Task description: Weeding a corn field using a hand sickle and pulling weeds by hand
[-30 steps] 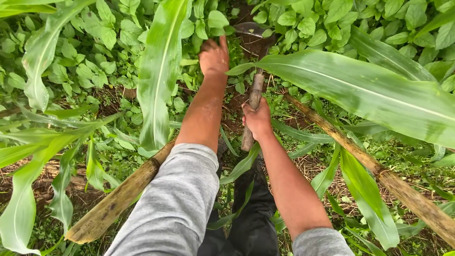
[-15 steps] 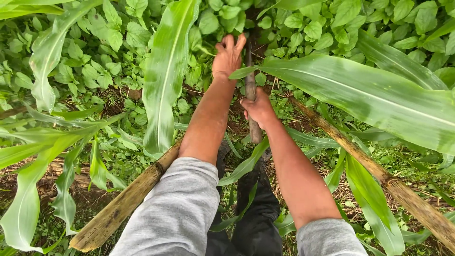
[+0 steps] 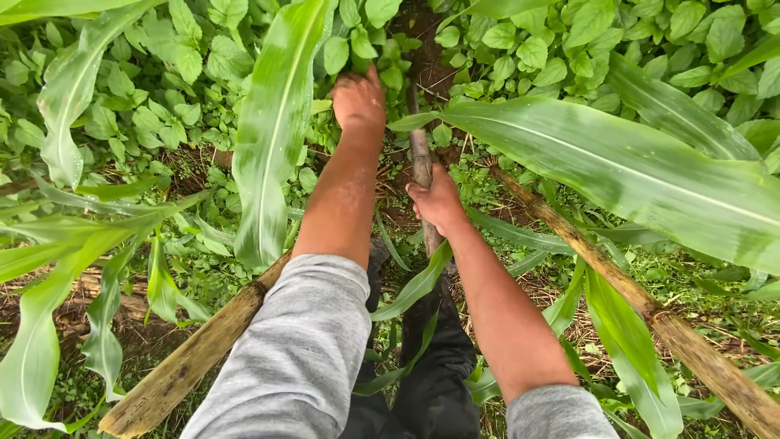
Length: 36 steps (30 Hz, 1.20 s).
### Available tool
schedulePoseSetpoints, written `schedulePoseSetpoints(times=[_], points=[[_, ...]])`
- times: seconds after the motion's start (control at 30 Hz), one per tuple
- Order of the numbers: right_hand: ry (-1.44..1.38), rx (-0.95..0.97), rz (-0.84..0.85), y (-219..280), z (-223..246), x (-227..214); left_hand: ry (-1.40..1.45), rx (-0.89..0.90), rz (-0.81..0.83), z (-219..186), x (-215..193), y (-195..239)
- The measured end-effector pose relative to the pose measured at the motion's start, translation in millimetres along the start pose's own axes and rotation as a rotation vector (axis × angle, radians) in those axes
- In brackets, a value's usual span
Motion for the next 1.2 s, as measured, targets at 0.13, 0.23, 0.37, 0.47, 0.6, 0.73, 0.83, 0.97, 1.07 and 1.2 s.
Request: schedulePoseSetpoints(times=[0.13, 0.23, 0.37, 0.47, 0.6, 0.73, 0.83, 0.97, 1.07, 1.2], points=[[-0.377, -0.033, -0.103, -3, 2, -6, -0.04, 0.002, -0.024, -10, 6, -7], [-0.527, -0.078, -0.137, -20, 7, -9, -0.145, 0.041, -0.092, -12, -6, 8], [-0.405, -0.105, -0.048, -30, 23, -4, -0.235, 0.056, -0.211, -30, 2, 1], [-0.331, -0.019, -0.013, -30, 28, 5, -0.218, 0.107, -0.212, -32, 3, 9], [-0.127, -0.045, 0.024, -35, 23, 12, -0.269, 0.124, -0.206, -28, 0, 16], [-0.042, -0.068, -0.014, -43, 12, 15, -0.35, 0.226, -0.42, -36, -7, 12], [0.071, -0.066, -0.038, -43, 10, 13, -0.371, 0.287, -0.523, -38, -16, 14], [0.271, -0.095, -0.061, -48, 1, 18, -0.193, 0.237, -0.311, -16, -32, 16], [0.21, -0.07, -0.058, -39, -3, 22, -0.064, 0.065, -0.133, -1, -26, 24], [-0.02, -0.128, -0.096, -29, -4, 20, 0.02, 0.03, -0.071, -9, -4, 18]])
Point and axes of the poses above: each hand's wrist, its own y-axis away from the middle knuckle, its own x-axis out of the palm, z = x × y, the point moved 5 cm from there along -y, towards the middle knuckle, and after that the axes turned 6 degrees about -y, right-handed, at the moved point
